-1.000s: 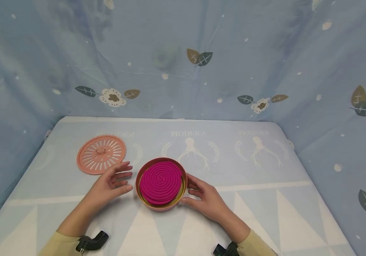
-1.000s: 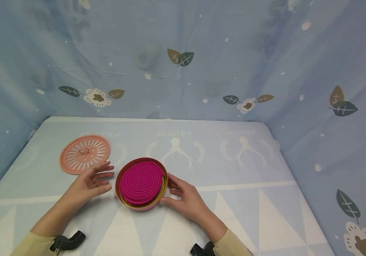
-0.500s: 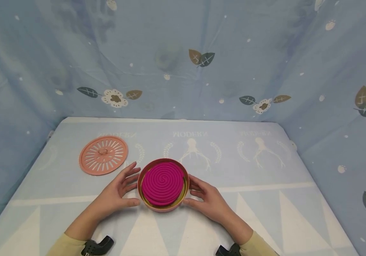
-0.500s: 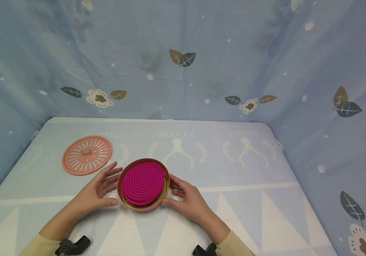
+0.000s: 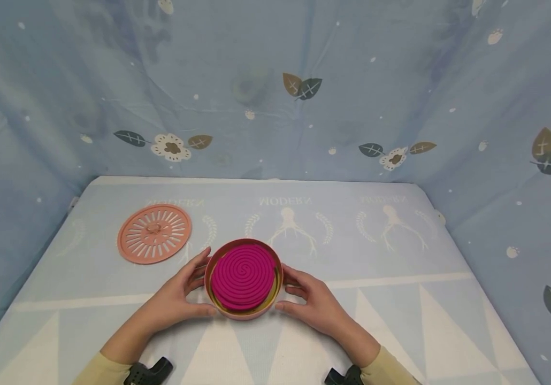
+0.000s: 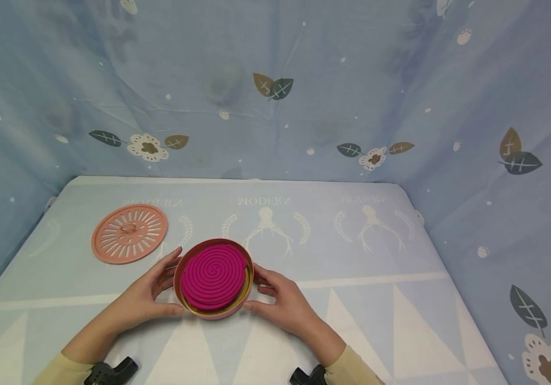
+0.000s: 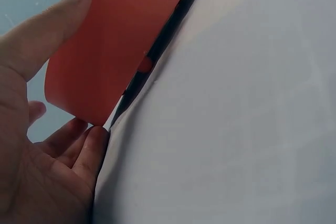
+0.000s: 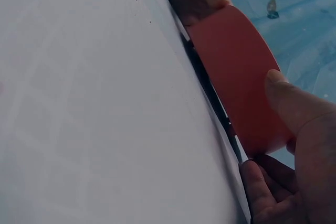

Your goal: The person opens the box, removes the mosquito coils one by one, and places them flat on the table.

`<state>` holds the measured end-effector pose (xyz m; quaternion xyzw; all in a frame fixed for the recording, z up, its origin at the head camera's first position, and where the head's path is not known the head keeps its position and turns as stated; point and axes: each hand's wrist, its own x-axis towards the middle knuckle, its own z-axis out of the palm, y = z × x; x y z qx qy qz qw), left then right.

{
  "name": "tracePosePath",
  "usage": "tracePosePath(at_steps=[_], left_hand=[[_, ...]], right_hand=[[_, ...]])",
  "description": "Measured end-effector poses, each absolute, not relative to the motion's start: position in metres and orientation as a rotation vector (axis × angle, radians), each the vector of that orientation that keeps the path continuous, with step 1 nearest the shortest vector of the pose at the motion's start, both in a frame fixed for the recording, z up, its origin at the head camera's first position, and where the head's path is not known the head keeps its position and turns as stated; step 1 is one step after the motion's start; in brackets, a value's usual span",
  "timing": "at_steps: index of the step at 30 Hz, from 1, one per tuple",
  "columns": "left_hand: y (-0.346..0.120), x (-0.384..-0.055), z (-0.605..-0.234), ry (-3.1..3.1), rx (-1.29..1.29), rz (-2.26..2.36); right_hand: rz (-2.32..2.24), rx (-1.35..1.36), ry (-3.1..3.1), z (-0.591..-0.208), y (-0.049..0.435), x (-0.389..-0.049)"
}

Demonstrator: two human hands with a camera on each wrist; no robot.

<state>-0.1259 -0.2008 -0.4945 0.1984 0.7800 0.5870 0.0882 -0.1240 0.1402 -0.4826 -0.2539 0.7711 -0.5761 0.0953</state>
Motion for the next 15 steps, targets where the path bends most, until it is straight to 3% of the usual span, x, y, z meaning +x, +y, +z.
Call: tracePosePath(at_steps=[7,15], left_hand=[[-0.201,-0.125,-0.496,2.354,0.598,1.739],[-0.199,-0.125,-0.494,2.398,0.596,1.682]], right_hand=[[-1.697,-0.786,2.282,-0.465,0.137,-0.12],[-1.701,-0.756,2.296,-0.486,0.139,-0.124]])
